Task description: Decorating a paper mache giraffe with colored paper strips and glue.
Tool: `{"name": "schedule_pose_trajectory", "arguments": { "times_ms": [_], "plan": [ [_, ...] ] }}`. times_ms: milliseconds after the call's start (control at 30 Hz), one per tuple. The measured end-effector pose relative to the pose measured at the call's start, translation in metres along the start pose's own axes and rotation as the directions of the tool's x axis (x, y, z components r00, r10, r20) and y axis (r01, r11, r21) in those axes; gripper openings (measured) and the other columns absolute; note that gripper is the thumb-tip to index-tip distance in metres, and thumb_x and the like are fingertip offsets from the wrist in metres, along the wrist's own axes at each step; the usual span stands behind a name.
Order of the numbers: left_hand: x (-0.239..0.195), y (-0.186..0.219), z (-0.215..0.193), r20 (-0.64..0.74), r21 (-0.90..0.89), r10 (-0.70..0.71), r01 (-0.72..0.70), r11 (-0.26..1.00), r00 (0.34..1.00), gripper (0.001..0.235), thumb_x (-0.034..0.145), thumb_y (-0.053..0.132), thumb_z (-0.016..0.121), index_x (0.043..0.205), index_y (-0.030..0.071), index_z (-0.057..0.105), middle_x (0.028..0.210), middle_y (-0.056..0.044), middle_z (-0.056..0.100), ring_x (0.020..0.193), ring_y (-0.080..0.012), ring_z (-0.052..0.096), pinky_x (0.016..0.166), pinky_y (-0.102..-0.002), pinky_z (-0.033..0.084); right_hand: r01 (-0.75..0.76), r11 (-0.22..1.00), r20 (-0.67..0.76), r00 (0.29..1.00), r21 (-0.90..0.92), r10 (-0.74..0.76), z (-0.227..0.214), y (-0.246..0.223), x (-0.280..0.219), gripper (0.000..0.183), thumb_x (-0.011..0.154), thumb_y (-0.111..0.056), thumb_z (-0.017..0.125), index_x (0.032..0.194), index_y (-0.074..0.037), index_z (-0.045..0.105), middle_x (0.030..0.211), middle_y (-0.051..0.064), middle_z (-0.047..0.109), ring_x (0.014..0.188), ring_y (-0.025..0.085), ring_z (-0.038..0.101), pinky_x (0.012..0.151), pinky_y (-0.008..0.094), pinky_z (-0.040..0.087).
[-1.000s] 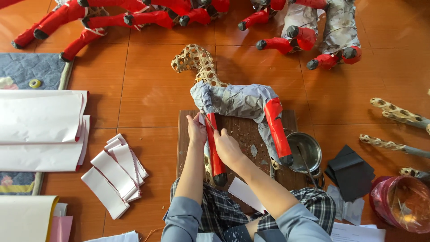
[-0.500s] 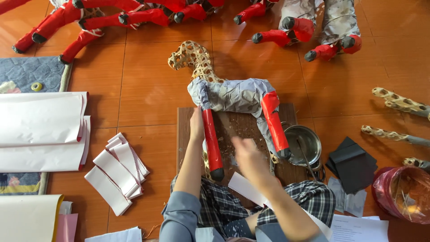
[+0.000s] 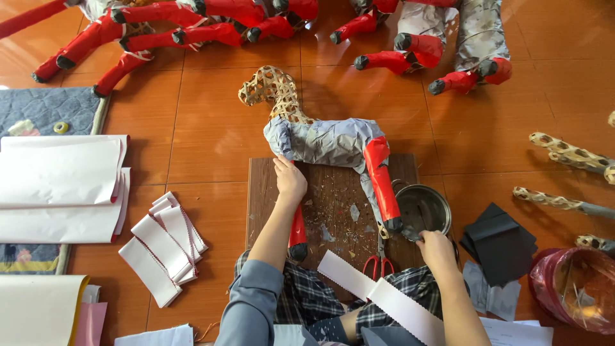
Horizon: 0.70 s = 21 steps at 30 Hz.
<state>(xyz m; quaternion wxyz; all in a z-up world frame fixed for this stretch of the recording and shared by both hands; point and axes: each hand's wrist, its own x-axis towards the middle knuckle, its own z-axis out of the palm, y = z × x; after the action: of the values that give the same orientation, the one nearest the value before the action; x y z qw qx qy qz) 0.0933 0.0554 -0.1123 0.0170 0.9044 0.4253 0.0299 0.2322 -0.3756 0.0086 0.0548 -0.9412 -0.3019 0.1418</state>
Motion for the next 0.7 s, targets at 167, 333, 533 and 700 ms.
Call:
{"name": "schedule_pose_trajectory", "arguments": {
  "times_ms": [167, 333, 533, 700],
  "plan": [
    [-0.025, 0.006, -0.123, 0.238, -0.339, -0.113, 0.191, 0.921, 0.965, 0.093, 0.095, 0.021, 0.061, 0.161, -0.003, 0.0, 0.16, -0.045, 0.009, 0.145, -0.0568, 0.024, 0.117, -0.049, 0.034, 0.121, 0.993, -0.191, 0.974, -0.01, -0.12, -0.016, -0.011, 0.003, 0.033, 0.089, -0.021, 0.073, 0.118, -0.007, 0.073, 0.108, 0.022, 0.068, 0.098, 0.042, 0.068, 0.086, 0.049, 0.056],
    [-0.005, -0.062, -0.077, 0.065, -0.855, -0.165, 0.141, 0.5, 0.984, 0.094, 0.095, 0.022, 0.069, 0.161, 0.008, 0.004, 0.163, -0.031, 0.023, 0.143, -0.0438, 0.032, 0.112, -0.052, 0.032, 0.194, 0.961, -0.359, 0.926, 0.196, -0.114, -0.065, -0.105, -0.028, 0.033, 0.095, -0.018, 0.067, 0.126, -0.007, 0.069, 0.113, 0.017, 0.069, 0.09, 0.033, 0.069, 0.078, 0.04, 0.059],
    [-0.004, -0.068, -0.047, 0.527, -0.744, 0.104, 0.517, -0.423, 0.844, 0.059, 0.104, 0.041, 0.059, 0.152, 0.01, 0.043, 0.114, -0.013, 0.066, 0.089, -0.0244, 0.066, 0.073, -0.045, 0.058, 0.057, 0.53, 0.2, 0.888, 0.846, -0.415, 0.034, -0.223, -0.024, 0.059, 0.097, -0.022, 0.066, 0.153, -0.02, 0.048, 0.138, 0.011, 0.07, 0.114, 0.018, 0.072, 0.095, 0.031, 0.057],
    [0.002, -0.042, -0.039, 0.432, -0.794, 0.212, 0.482, -0.372, 0.876, 0.067, 0.093, 0.024, 0.077, 0.144, 0.014, 0.034, 0.101, -0.016, 0.066, 0.074, -0.0284, 0.067, 0.061, -0.045, 0.058, -0.639, -0.206, 0.545, 0.752, 0.741, -0.37, 0.029, -0.303, -0.033, 0.1, 0.08, -0.034, 0.074, 0.158, -0.035, 0.01, 0.14, 0.022, 0.05, 0.104, 0.037, 0.061, 0.078, 0.049, 0.056]
  ]
}}
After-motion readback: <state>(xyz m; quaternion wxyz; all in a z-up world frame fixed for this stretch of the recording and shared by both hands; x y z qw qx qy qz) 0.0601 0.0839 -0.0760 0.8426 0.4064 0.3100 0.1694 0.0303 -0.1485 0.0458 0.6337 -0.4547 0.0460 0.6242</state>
